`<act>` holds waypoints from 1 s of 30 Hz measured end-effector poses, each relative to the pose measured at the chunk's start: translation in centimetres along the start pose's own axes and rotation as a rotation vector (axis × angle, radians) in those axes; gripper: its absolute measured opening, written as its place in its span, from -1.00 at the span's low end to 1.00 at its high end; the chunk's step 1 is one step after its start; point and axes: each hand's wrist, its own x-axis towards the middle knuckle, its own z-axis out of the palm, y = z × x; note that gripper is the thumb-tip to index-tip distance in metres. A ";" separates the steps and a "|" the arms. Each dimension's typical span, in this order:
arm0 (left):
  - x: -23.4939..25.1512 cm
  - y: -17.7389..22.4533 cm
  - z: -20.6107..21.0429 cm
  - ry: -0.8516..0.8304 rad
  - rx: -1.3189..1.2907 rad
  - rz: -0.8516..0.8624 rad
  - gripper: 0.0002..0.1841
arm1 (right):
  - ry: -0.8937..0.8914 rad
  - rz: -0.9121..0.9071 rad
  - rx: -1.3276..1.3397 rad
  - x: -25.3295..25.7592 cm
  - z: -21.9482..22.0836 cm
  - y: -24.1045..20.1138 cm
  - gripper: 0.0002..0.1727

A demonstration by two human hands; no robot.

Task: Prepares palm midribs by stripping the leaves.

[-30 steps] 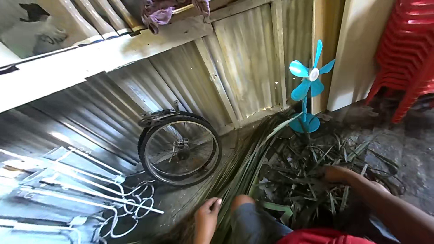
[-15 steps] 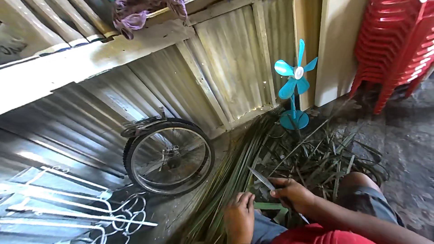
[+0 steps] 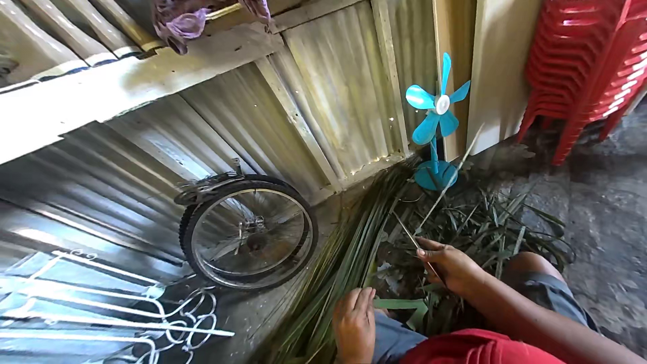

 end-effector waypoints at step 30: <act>-0.1 0.7 0.3 0.019 -0.022 0.003 -0.77 | -0.126 -0.031 -0.104 -1.8 1.1 2.0 -0.40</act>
